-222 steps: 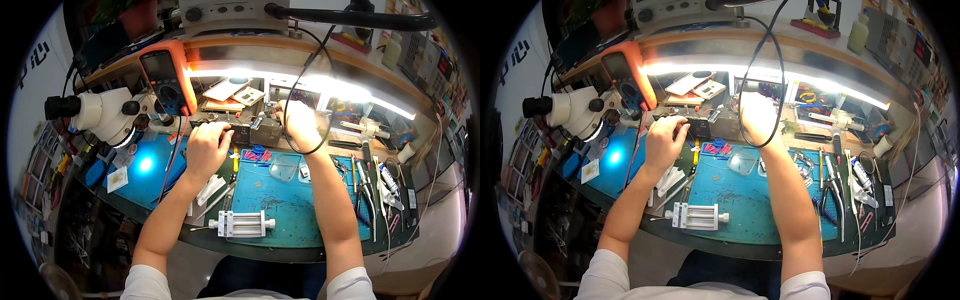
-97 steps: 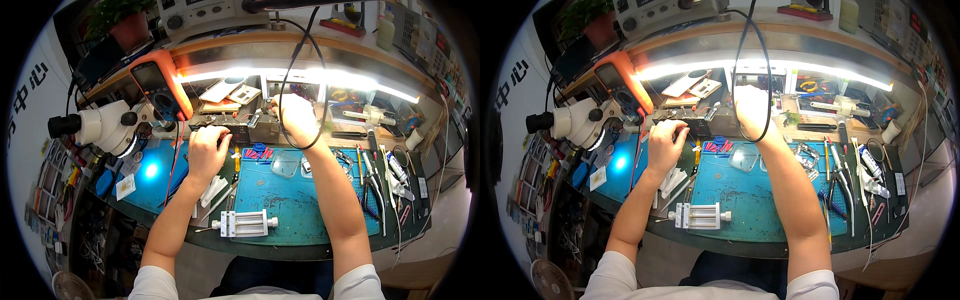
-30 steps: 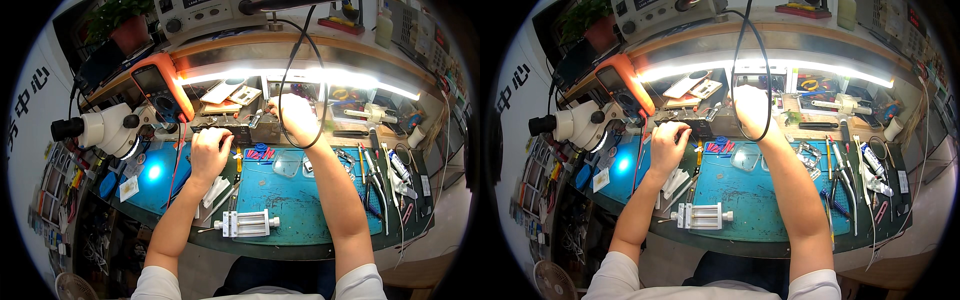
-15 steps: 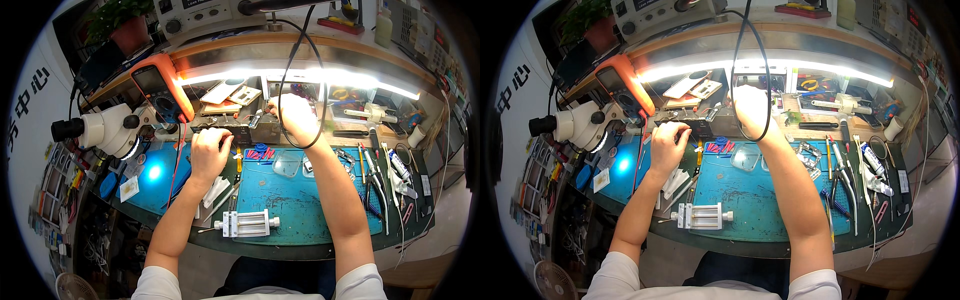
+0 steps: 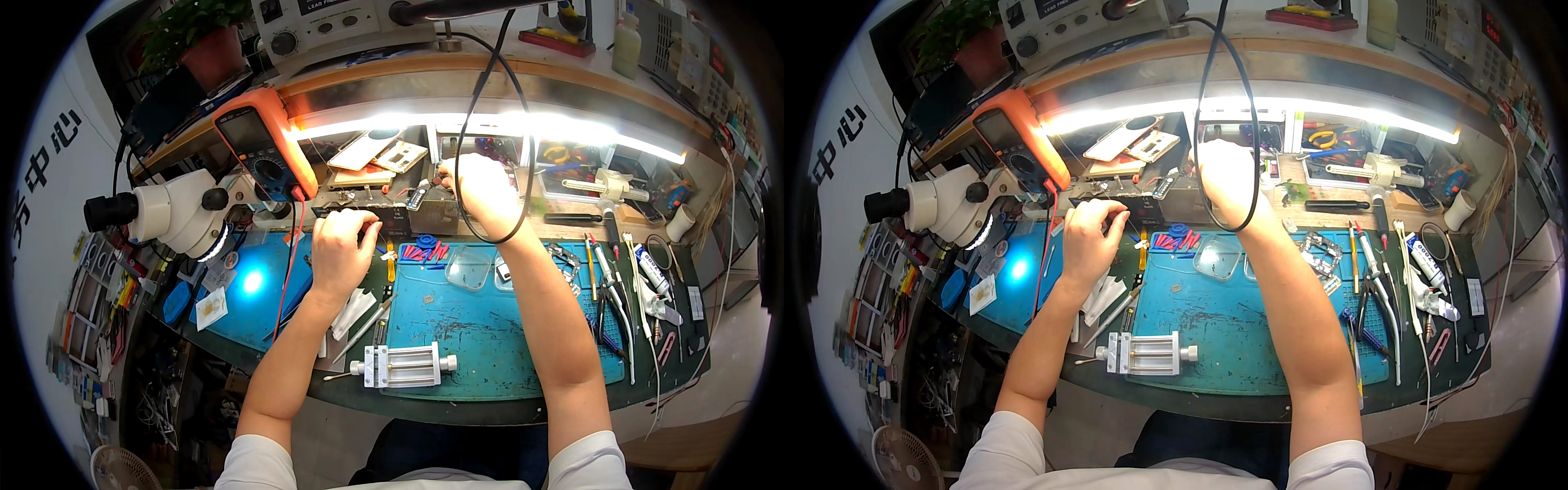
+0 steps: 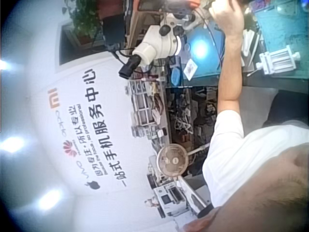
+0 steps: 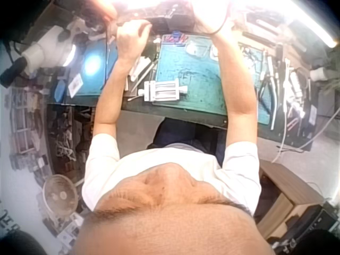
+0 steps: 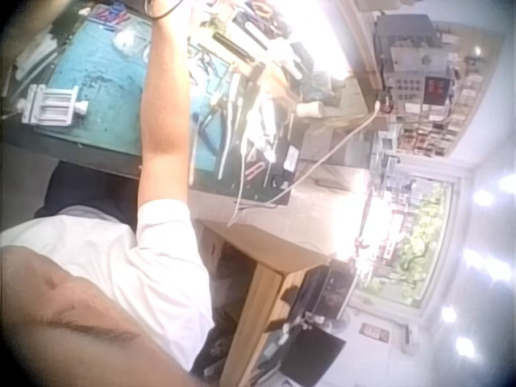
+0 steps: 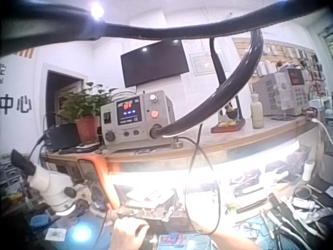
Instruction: The person works on a small electronic circuit board at a cluttered workbench. They use a soldering iron to apply heat to the board, then connect multimeter probes to test the circuit. The person handles the board and tools with both hands throughout the clip.
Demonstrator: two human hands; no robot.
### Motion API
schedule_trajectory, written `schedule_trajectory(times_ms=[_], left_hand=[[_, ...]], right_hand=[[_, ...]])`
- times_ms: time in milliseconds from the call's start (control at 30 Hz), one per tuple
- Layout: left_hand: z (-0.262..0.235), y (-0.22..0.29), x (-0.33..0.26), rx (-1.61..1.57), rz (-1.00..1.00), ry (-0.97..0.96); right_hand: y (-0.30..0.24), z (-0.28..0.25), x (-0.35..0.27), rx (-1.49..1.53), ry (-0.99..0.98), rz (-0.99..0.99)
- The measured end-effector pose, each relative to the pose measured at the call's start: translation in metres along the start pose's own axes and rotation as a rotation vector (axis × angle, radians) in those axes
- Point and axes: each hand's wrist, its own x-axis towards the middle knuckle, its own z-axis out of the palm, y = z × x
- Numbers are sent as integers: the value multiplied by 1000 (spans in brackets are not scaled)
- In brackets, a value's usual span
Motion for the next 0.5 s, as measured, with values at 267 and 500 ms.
schedule_trajectory(times_ms=[267, 500], left_hand=[[1, -1, 0, 3, 5, 3], [-1, 1, 0, 1, 2, 1]], right_hand=[[0, 0, 2, -13, -50, 38], [2, 5, 1, -58, -32, 39]])
